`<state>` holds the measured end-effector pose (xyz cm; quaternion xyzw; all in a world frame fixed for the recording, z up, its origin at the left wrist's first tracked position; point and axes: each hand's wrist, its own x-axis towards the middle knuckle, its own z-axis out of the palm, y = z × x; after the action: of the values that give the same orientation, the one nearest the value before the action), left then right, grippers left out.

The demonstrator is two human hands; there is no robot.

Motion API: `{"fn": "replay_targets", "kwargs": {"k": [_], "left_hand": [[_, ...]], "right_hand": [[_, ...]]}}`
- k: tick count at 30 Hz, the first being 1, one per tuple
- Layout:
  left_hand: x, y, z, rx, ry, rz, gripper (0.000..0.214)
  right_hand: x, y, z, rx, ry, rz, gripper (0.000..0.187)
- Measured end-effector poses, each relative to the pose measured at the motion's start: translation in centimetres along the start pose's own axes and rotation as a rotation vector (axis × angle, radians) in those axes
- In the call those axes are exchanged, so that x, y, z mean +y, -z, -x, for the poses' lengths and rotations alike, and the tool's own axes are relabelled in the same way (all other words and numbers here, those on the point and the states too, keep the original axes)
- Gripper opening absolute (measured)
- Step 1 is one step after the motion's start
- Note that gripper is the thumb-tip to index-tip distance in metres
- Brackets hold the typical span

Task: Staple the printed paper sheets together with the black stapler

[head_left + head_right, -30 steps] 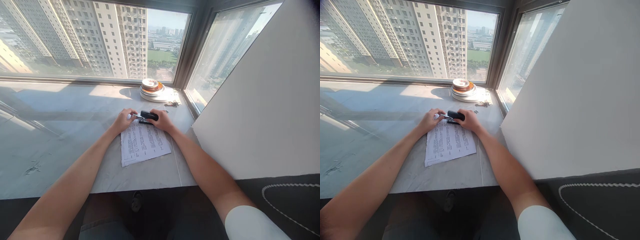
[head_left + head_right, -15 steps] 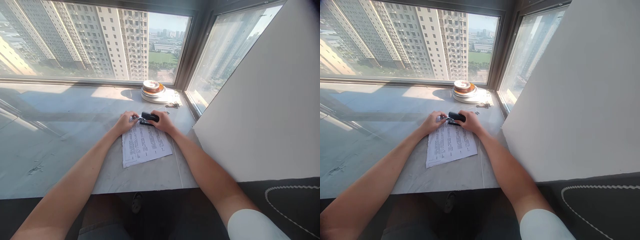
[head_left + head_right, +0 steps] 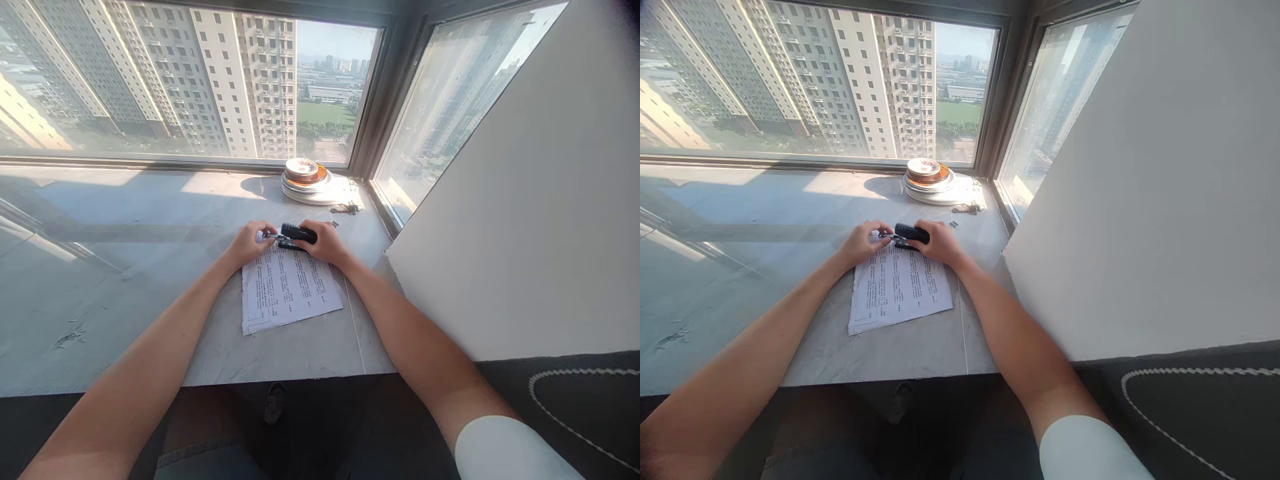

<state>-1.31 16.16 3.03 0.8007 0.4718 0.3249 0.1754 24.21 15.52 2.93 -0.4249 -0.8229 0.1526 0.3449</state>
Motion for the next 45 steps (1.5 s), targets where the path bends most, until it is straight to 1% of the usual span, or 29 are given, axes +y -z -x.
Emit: {"fn": "replay_targets", "kwargs": {"k": [5,14,25,28,31,33,35,38,41,45], "left_hand": [[0.0,0.1,0.0,-0.008,0.011,0.016,0.026],[-0.8,0.1,-0.3,-0.032,0.049,0.1,0.033],[-0.7,0.2,-0.2,-0.053,0.029,0.108,0.03],[-0.3,0.4,-0.1,-0.021,0.033,0.081,0.03],[0.1,0.9,0.0,0.04,0.038,0.092,0.036],[0.3,1.1,0.1,0.058,0.013,0.152,0.04],[0.4,1.3,0.3,0.06,-0.014,0.237,0.042],[0.5,1.4,0.5,0.07,-0.018,0.324,0.043],[0.8,1.4,0.6,0.08,-0.031,0.346,0.043],[1.1,1.2,0.4,0.016,-0.053,0.333,0.048]], "right_hand": [[0.1,0.0,0.0,-0.005,0.021,-0.013,0.022],[0.0,0.0,0.0,-0.011,0.021,-0.026,0.021],[0.0,0.0,0.0,-0.002,0.031,-0.003,0.021],[0.2,0.1,-0.1,0.011,0.006,-0.015,0.021],[0.5,0.3,-0.1,0.097,-0.034,-0.093,0.022],[0.8,0.6,-0.1,0.16,-0.048,-0.179,0.026],[1.1,0.9,0.0,0.182,-0.036,-0.263,0.029],[1.2,1.5,0.2,0.164,0.005,-0.354,0.031],[1.0,1.8,0.3,0.119,0.038,-0.401,0.033],[0.2,1.5,0.4,0.051,0.104,-0.443,0.037]]}}
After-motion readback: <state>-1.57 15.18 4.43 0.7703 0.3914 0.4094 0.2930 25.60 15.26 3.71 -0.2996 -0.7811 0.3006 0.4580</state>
